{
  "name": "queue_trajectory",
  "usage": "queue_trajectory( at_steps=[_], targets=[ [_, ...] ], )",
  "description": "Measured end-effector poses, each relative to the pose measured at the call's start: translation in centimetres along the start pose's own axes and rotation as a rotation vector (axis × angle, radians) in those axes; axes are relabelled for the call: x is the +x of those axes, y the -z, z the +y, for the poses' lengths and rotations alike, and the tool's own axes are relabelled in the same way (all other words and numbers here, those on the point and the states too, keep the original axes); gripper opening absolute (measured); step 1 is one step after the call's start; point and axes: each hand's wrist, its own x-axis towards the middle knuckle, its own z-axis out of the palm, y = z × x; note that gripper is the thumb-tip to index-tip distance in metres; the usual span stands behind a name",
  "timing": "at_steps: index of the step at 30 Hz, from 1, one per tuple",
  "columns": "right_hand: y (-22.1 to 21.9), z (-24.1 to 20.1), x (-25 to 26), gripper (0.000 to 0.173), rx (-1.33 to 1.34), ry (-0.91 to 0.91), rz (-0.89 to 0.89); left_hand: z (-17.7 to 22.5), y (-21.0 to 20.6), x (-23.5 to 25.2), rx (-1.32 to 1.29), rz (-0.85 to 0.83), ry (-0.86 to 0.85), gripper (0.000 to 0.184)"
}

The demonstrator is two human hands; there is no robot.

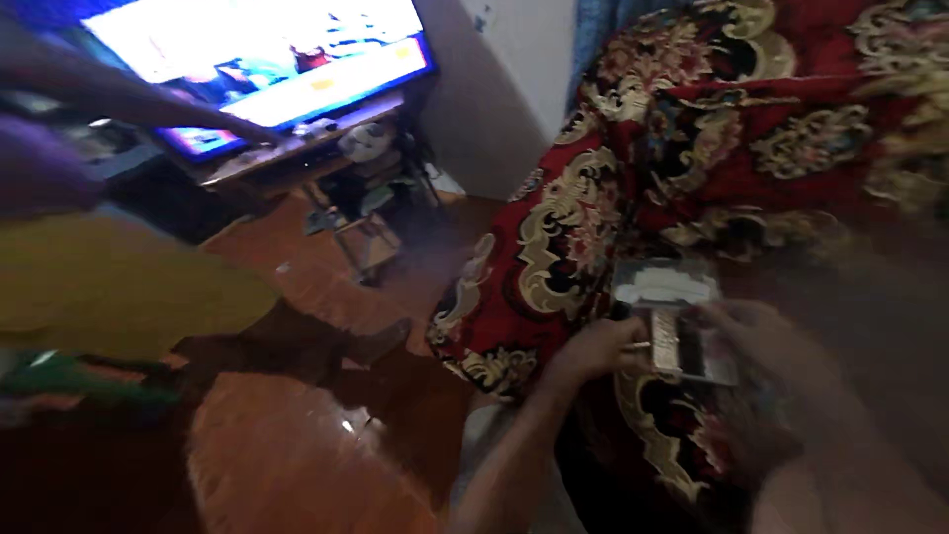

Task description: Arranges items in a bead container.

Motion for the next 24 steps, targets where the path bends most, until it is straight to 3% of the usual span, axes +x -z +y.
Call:
queue_trajectory(
  at_steps=[6, 13, 18, 24],
  targets=[
    [1.0, 0.1, 0.8, 0.035, 0.112, -0.01, 0.08, -1.0, 1.6, -0.7, -0.049, 0.123, 0.121, 0.028],
    [0.0, 0.6, 1.7, 0.048, 0.118, -0.088, -0.021, 1.7, 2.3, 0.7, -0.146, 0.335, -0.104, 0.021],
    [-0.6, 1.1, 1.9, 0.065, 0.357, -0.116, -0.131, 3.8, 2.8, 2.1, -0.242, 0.43, -0.282, 0.016],
    [-0.7, 1.2, 1.8, 0.076, 0.453, -0.027, -0.257, 4.5, 2.9, 3.1, -0.342, 0.43, -0.229, 0.015]
  ],
)
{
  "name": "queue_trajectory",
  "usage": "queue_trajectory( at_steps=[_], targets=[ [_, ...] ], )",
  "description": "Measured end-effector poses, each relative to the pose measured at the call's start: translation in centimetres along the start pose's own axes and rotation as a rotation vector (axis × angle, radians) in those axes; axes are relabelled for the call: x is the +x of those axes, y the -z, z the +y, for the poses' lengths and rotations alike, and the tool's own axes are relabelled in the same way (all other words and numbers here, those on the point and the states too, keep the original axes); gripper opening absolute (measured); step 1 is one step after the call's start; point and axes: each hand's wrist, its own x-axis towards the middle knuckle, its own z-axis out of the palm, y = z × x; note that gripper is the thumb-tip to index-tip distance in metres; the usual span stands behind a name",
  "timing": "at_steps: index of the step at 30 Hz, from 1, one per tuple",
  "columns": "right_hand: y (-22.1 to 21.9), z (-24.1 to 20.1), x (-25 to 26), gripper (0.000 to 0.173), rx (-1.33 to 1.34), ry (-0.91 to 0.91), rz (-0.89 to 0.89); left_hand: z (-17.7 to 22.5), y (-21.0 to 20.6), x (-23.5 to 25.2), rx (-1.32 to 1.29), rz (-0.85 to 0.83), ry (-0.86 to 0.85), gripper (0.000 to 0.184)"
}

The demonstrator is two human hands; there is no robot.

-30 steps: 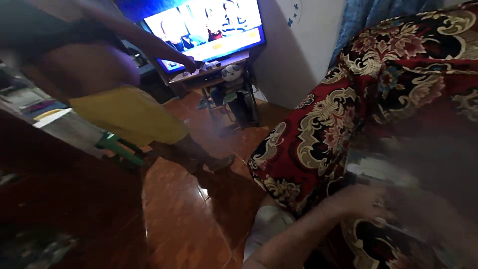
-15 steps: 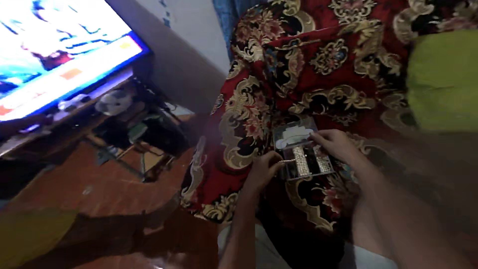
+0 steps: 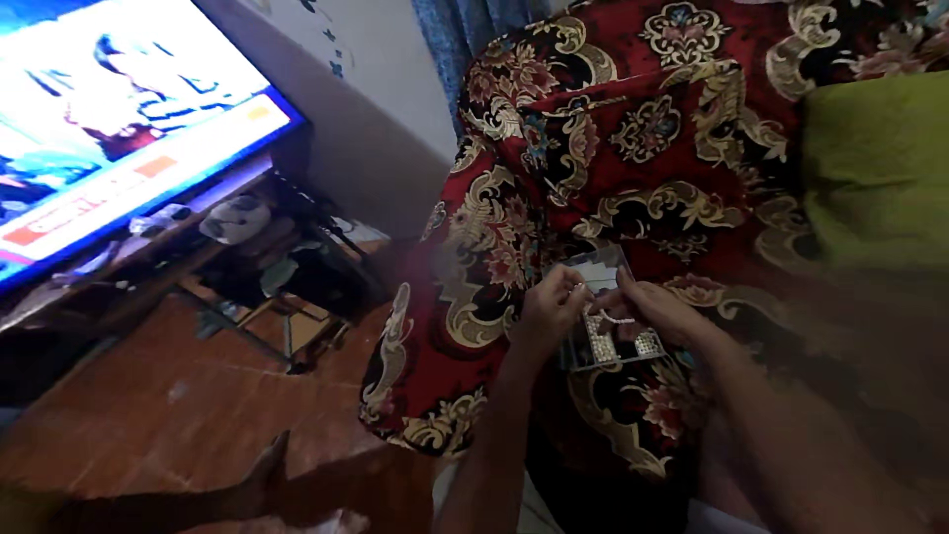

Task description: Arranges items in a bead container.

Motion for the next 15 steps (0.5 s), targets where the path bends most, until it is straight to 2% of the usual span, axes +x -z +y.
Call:
queue_trajectory(
  at_steps=[5, 7, 11, 15],
  targets=[
    [-0.2, 0.0, 0.1, 0.07, -0.012, 0.04, -0.075, -0.3, 0.4, 0.1, -0.058, -0.011, 0.033, 0.015],
    [-0.4, 0.0, 0.2, 0.06, 0.01, 0.066, -0.084, -0.2, 0.8, 0.0, -0.051, -0.021, 0.05, 0.015],
    [-0.7, 0.0, -0.3, 0.027, 0.012, 0.094, -0.038, -0.7, 0.9, 0.1, -0.033, -0.052, 0.069, 0.017],
    [-1.0, -0.5, -0.6, 0.02, -0.136, 0.079, 0.003, -1.4, 1.0, -0.2, 0.096, -0.125, -0.023, 0.023]
  ],
)
